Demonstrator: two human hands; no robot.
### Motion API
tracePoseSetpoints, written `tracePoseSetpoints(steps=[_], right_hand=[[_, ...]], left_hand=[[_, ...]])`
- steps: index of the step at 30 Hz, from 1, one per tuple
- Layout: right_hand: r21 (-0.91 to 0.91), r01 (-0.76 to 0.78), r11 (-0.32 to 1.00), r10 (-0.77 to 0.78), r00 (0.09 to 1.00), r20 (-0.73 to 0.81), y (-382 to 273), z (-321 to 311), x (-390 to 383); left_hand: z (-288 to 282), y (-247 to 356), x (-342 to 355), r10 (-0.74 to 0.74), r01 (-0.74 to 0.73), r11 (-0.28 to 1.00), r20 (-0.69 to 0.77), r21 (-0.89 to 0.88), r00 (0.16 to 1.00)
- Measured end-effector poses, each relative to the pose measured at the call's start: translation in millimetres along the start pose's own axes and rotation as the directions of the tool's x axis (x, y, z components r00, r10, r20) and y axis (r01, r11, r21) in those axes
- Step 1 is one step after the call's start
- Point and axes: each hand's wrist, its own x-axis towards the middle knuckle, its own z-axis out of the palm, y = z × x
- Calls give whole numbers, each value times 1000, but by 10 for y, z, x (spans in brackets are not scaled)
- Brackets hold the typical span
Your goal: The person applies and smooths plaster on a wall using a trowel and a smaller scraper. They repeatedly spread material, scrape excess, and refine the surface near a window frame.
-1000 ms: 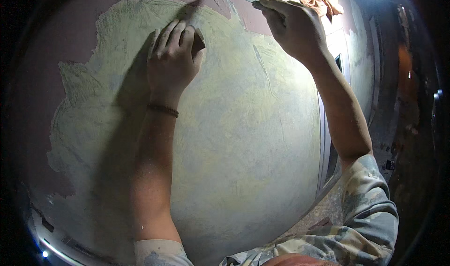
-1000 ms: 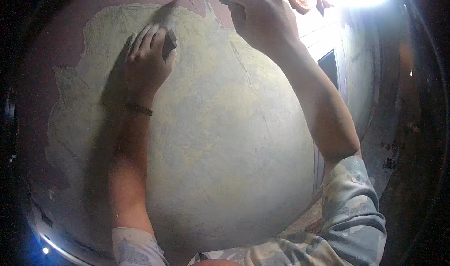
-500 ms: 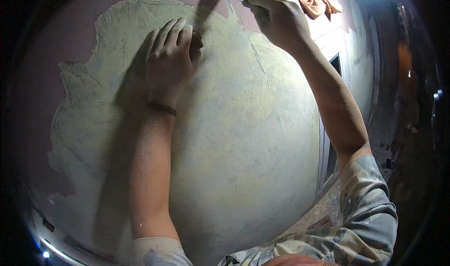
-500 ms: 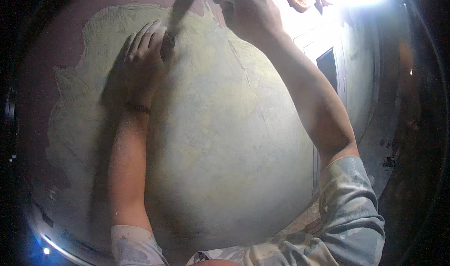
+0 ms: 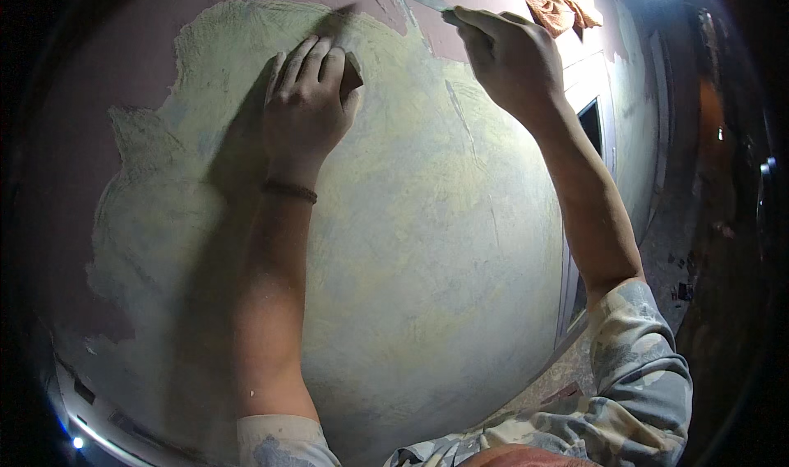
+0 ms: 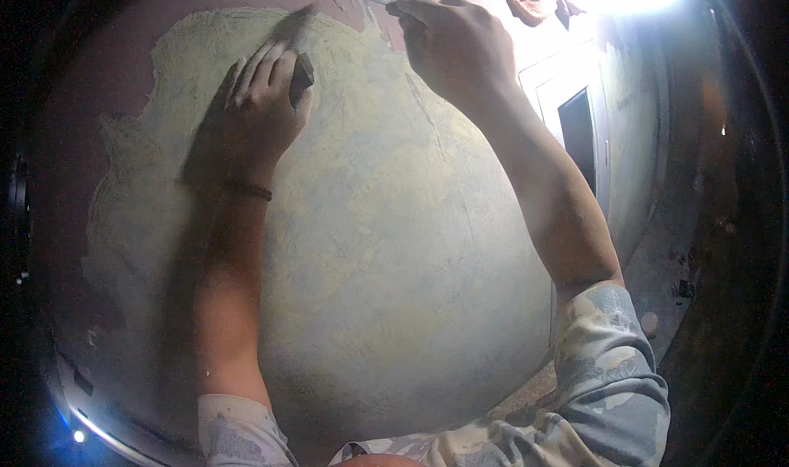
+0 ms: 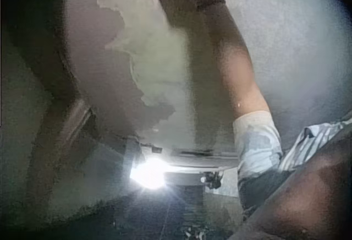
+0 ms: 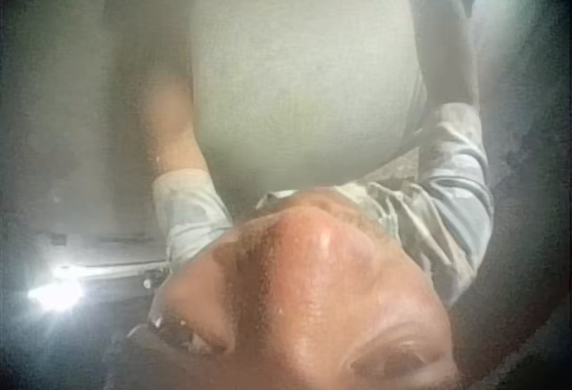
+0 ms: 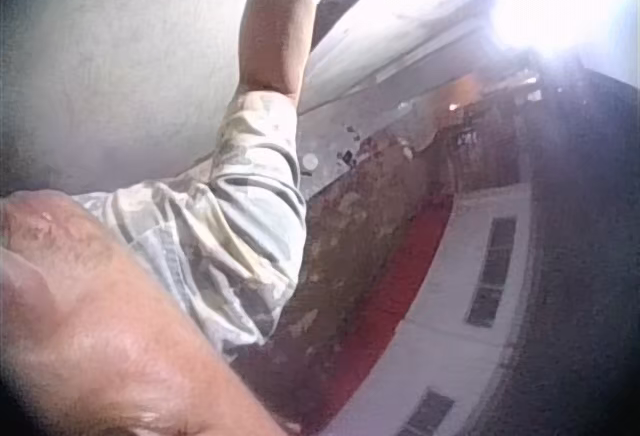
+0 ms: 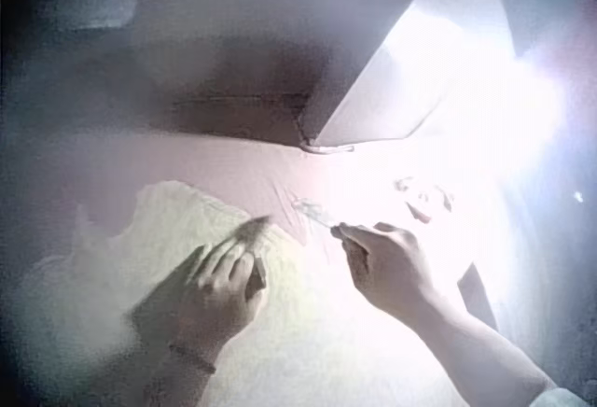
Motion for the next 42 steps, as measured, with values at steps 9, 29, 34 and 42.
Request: tracePoseSetpoints(steps=[9,29,34,42], right_hand=[[-110,-17,994,27,996,85,-21,-8,5],[-13,138,990,-139,989,-58,-4,187,405],[80,45,996,-46,999,16,43,-73,165],[-64,-15,998,20,998,67,201,-60,97]], left_hand=[[22,-31,-10,12,-12,1000,-7,-6,1000],[34,-60,-50,4,-1,991,22,-137,1000],[39,-46,-15,-18,23,991,39,-133,999],[-14,7,-18,10,-7,996,35,-93,999]])
